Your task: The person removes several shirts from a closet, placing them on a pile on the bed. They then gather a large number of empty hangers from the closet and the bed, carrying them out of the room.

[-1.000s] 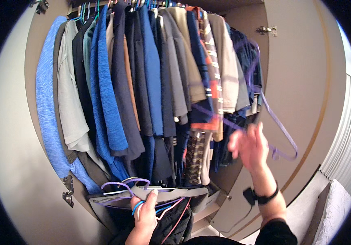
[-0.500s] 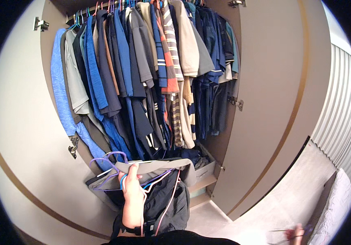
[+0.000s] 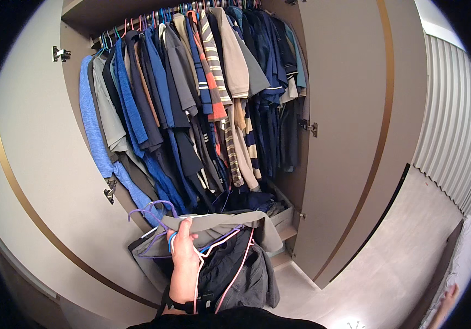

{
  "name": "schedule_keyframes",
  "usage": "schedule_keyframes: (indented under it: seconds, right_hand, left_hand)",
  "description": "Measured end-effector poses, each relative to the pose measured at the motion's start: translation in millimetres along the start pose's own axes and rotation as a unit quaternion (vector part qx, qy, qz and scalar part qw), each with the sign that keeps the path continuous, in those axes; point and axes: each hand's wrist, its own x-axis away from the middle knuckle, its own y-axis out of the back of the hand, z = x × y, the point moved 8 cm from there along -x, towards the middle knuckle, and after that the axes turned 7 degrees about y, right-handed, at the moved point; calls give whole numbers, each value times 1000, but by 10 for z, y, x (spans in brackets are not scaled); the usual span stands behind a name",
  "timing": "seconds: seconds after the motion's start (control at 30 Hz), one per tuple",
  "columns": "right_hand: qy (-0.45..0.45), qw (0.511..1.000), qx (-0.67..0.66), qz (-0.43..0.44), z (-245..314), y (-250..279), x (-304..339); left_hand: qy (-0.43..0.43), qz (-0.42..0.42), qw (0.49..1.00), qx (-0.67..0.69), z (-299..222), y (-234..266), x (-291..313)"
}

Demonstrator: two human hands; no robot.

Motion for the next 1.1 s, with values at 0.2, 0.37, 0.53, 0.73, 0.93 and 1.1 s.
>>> schedule_keyframes:
  seconds: [0.2, 0.37, 0.53, 0.73, 0.93, 1.1]
  right_hand:
    - [70, 938, -83, 328, 1128, -2985, 1788]
    - [345, 802, -170, 456, 3049, -4100, 3009]
    - [478, 651, -336, 484, 5058, -4840, 3890]
    - [756, 361, -471, 276, 7516, -4886, 5857]
    - [824, 476, -237, 197, 9377, -6312, 6898]
    - [801, 513, -139, 277, 9498, -6859, 6587]
  left_hand:
    - [-13, -12, 1000, -3, -137, 222, 6]
    - [-15, 7, 1000, 17, -189, 141, -95]
    - [-21, 6, 1000, 3, -73, 212, -252]
    - [23, 86, 996, -21, 109, 124, -466]
    - [76, 157, 981, -86, 359, -81, -815]
    - [100, 96, 989, -53, 318, 238, -1157]
